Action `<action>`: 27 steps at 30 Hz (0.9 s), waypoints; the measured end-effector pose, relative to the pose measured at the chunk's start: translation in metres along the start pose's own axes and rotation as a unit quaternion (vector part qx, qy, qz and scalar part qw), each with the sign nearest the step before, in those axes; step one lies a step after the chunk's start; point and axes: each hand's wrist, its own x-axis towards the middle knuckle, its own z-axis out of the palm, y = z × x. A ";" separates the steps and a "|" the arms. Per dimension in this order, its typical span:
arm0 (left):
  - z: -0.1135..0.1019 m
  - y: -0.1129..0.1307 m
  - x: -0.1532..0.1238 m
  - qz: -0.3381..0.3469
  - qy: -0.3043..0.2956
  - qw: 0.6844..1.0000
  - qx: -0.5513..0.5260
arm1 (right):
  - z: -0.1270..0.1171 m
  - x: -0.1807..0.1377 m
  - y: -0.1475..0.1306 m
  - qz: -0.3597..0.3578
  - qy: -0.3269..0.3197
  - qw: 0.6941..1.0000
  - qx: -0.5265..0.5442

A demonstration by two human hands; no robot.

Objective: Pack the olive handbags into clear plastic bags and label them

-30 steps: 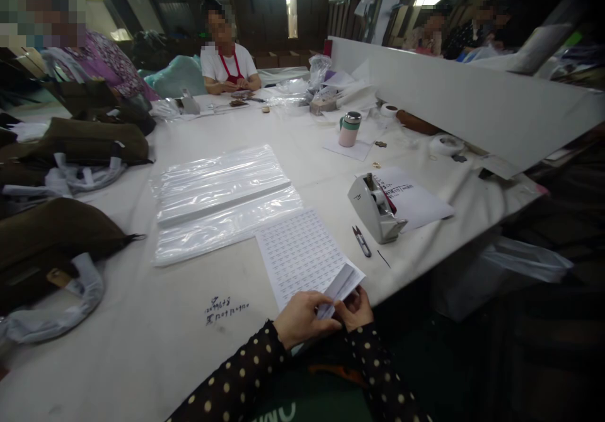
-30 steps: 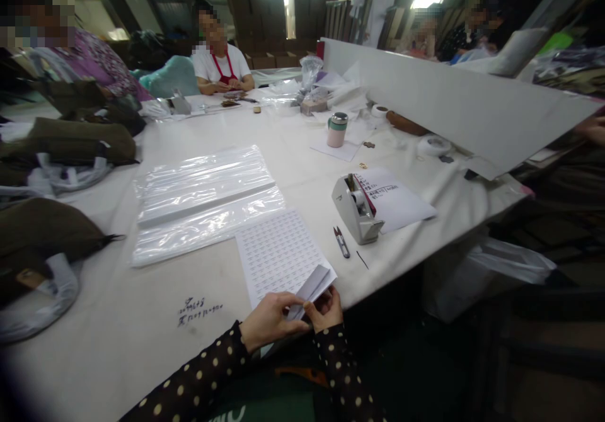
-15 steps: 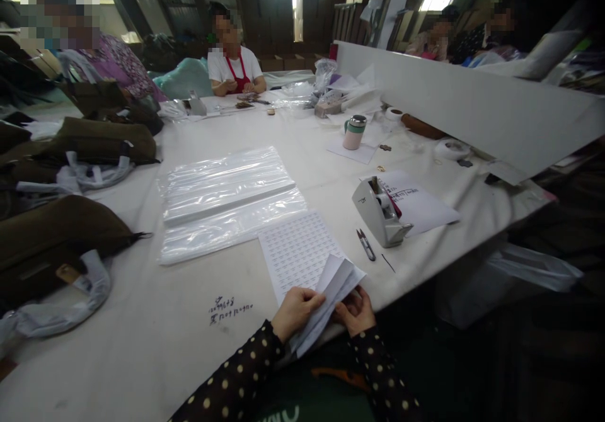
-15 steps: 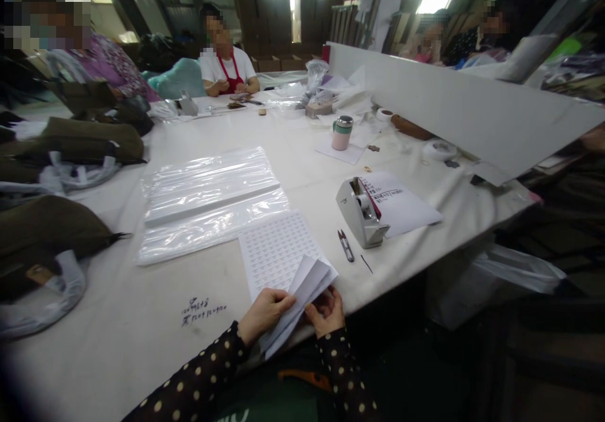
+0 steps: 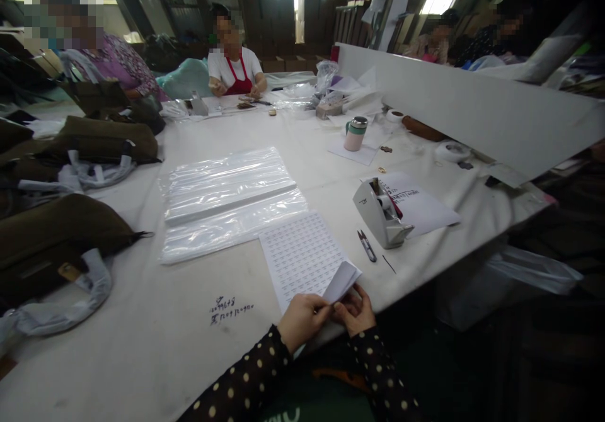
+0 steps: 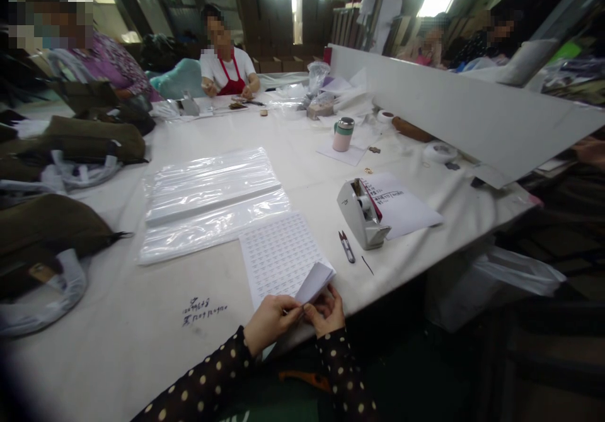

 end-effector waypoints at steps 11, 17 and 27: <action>-0.002 -0.017 -0.001 -0.082 0.080 0.986 -0.123 | 0.005 -0.005 -0.007 0.013 -0.006 1.000 0.007; -0.004 0.003 -0.007 0.047 0.021 0.999 0.009 | 0.006 -0.003 -0.008 0.008 0.004 1.000 0.010; 0.004 0.014 -0.023 0.117 -0.004 0.979 0.165 | -0.004 -0.010 -0.016 0.043 -0.055 0.994 0.079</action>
